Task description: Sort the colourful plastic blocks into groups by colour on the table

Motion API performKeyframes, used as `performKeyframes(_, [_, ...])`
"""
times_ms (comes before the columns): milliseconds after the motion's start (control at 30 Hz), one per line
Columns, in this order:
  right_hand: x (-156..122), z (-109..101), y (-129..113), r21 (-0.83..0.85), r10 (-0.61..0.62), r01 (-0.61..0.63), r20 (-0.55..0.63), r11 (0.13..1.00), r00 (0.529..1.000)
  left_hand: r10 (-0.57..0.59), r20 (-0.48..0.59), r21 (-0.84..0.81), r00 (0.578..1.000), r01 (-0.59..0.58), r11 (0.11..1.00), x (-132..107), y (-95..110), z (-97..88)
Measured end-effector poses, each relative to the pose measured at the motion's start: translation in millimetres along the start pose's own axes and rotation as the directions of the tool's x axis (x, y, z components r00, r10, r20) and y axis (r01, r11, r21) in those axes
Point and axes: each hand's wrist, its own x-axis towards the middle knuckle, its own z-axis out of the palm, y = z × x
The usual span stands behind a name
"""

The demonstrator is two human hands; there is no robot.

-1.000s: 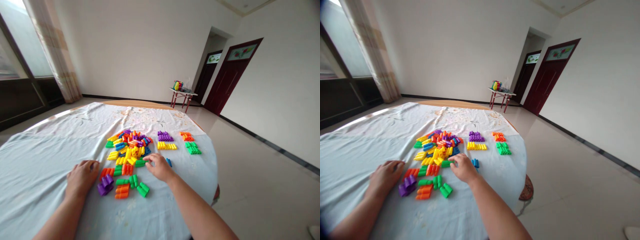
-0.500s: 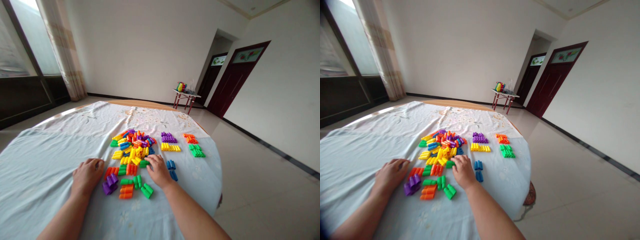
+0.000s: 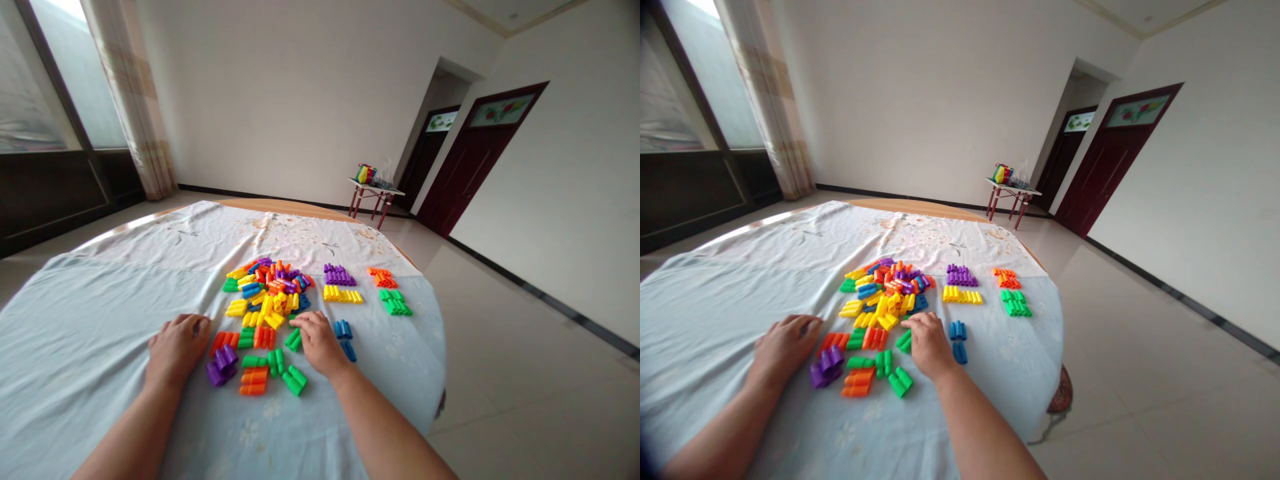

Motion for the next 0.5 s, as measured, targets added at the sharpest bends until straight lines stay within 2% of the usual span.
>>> performKeyframes(133, [-2, -3, -4, -0.025, 0.061, -0.062, -0.009, 0.998, 0.998, -0.006, 0.011, -0.001, 1.0, 0.006, 1.0, 0, 1, -1.8])
performKeyframes(233, [-6, -4, -6, -0.049, 0.095, -0.093, 0.043, 0.994, 0.995, -0.011, 0.028, -0.002, 1.0, 0.011, 1.0, 0, 1, -2.9])
performKeyframes(333, [-7, -3, -6, -0.056, 0.094, -0.089, 0.101, 0.994, 0.99, -0.006, 0.042, 0.011, 0.999, 0.006, 1.0, 2, -1, -1.9])
performKeyframes(500, [-5, -4, -6, -0.049, 0.065, -0.061, 0.091, 0.997, 0.994, 0.009, 0.061, 0.067, 0.998, -0.013, 0.998, 10, -12, 6.3])
